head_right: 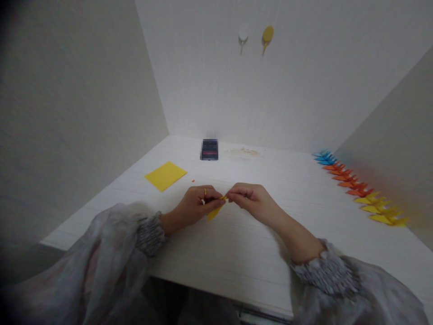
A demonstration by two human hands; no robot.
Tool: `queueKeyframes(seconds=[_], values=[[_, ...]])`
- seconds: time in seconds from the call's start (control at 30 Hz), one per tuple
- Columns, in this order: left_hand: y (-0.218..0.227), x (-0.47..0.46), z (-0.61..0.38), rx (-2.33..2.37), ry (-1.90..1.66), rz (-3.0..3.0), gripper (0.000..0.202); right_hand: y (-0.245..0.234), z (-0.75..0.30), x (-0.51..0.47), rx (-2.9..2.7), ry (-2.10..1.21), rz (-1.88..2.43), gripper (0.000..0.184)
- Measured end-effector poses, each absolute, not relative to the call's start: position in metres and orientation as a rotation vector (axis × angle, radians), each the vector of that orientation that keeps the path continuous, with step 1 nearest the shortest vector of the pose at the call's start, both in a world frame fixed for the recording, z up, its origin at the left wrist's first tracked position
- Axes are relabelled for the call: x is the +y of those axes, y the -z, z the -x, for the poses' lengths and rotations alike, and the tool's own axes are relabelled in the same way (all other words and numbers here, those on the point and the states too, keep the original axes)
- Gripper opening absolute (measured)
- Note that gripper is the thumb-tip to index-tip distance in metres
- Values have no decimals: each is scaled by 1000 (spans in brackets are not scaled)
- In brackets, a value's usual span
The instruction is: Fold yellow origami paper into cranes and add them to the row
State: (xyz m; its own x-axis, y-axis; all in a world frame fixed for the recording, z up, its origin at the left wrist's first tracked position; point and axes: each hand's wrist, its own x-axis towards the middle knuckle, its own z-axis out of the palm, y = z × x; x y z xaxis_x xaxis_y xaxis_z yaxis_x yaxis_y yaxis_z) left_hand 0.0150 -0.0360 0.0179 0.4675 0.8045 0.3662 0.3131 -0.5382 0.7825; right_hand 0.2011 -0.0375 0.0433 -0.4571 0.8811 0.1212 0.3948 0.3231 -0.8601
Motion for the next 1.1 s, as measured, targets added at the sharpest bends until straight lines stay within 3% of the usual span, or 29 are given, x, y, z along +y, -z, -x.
queueKeyframes(seconds=[0.57, 0.9, 1.1], values=[[-18, -36, -16, 953, -981, -2084, 22, -41, -198, -38, -1999, -916, 1115, 16], [-19, -35, -17, 918, -960, -2095, 22, -43, -197, -40, -1790, -1147, 1237, 16], [-15, -35, -17, 969, -932, -1981, 26, -44, -196, -37, -1703, -1120, 1175, 16]])
